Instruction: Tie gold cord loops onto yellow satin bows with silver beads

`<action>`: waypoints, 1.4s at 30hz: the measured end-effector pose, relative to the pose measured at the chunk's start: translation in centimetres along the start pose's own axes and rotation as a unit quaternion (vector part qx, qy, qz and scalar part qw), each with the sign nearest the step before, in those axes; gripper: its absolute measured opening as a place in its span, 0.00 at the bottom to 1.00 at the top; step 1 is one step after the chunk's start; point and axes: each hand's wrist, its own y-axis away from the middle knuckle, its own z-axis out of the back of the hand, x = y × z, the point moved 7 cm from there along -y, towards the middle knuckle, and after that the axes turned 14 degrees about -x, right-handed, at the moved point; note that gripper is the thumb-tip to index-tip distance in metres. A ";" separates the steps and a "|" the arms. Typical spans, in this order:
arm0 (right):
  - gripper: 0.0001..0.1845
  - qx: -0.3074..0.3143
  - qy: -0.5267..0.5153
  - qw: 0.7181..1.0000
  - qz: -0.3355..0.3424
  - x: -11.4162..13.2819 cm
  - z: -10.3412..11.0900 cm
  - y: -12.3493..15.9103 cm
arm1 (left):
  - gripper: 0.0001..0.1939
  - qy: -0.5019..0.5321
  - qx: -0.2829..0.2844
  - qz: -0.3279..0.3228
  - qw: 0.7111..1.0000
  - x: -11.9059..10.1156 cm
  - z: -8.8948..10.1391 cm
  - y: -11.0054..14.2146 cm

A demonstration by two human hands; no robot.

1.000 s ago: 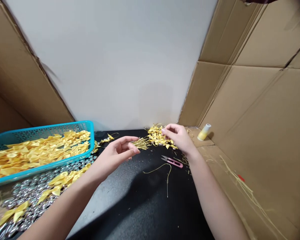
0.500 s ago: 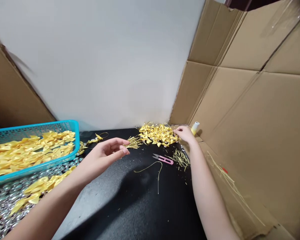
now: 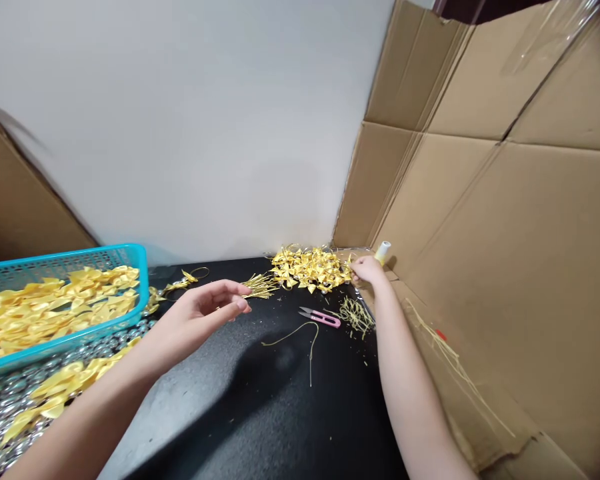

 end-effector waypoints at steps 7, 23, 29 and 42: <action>0.17 0.064 -0.025 0.998 -0.014 0.5 -1.7 0.7 | 0.17 -0.003 -0.007 -0.004 1.000 -0.4 0.0 0.0; 0.18 0.016 -0.068 0.997 0.029 0.4 -2.3 -0.5 | 0.17 -0.035 -0.045 -0.005 0.998 -1.1 2.1 0.3; 0.18 0.099 -0.075 0.991 0.044 0.7 -3.6 0.7 | 0.19 -0.056 -0.070 -0.008 0.996 -1.5 3.2 0.6; 0.18 0.044 -0.186 0.981 0.026 1.8 0.4 1.8 | 0.23 -0.060 -0.120 -0.017 0.991 -2.6 5.3 1.1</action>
